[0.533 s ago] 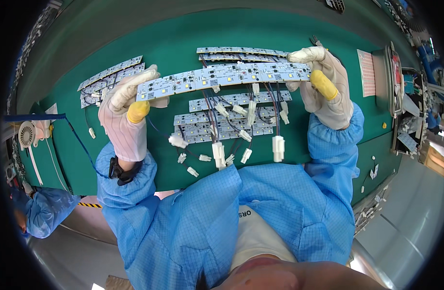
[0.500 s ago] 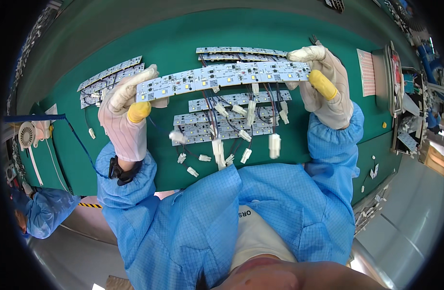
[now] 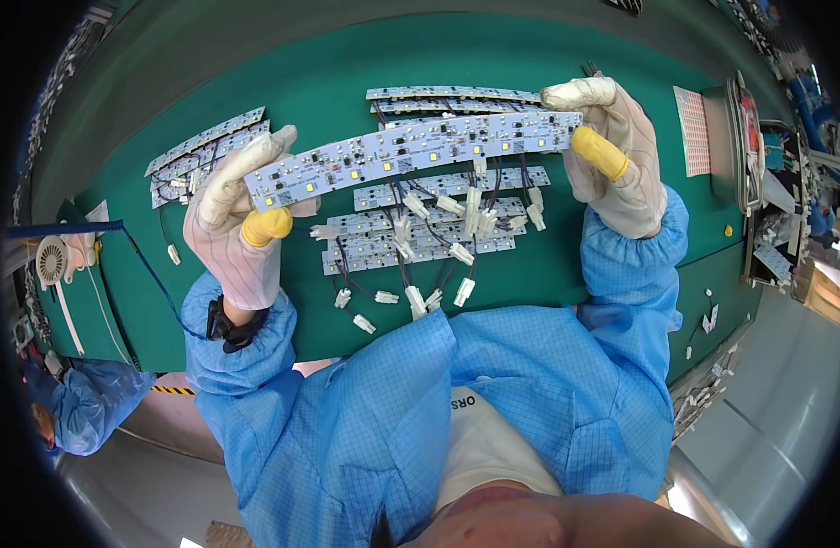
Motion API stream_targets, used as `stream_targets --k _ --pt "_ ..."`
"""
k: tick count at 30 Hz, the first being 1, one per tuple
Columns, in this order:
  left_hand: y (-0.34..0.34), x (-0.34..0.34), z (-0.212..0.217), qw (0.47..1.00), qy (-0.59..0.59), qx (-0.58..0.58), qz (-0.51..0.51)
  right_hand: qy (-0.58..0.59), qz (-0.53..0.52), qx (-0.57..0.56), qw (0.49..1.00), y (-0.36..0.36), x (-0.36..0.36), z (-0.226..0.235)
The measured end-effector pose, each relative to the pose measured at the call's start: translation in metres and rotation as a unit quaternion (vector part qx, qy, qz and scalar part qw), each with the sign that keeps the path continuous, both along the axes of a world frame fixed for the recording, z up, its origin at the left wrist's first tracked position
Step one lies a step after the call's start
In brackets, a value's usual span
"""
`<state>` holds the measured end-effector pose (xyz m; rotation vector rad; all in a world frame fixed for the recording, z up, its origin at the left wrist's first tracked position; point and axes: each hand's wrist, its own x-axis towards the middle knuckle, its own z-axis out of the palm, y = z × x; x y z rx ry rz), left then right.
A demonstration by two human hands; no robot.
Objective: Inspecting and trimming LED circuit board strips on a production line using nippers.
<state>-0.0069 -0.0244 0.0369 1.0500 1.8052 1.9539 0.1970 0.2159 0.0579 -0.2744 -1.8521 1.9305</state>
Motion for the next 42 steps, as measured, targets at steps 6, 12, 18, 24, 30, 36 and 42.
stream_targets --k 6,12,18,24,30,36,42 --pt "0.0 -0.004 0.001 0.999 0.028 0.012 -0.037 -0.023 -0.012 0.011 1.0 0.001 -0.001 0.002" --pt "0.001 -0.006 0.004 0.997 -0.002 0.024 -0.067 -0.034 -0.004 -0.05 0.998 0.0 -0.003 0.006" --pt "-0.001 -0.005 0.003 0.996 -0.036 0.026 -0.076 -0.059 -0.001 -0.095 0.994 -0.001 -0.004 0.006" --pt "0.0 0.0 0.001 0.997 0.007 0.025 -0.067 -0.092 0.001 -0.092 0.992 -0.006 -0.001 0.018" --pt "0.001 0.0 0.004 0.997 0.008 0.015 -0.075 -0.06 0.022 -0.083 0.995 0.003 0.001 0.005" --pt "0.0 -0.002 0.005 0.996 -0.021 0.005 -0.081 -0.05 0.032 -0.069 0.996 0.007 -0.001 0.001" --pt "0.0 -0.002 0.007 0.994 -0.051 0.01 -0.098 -0.055 0.041 -0.124 0.99 0.004 -0.001 0.009"
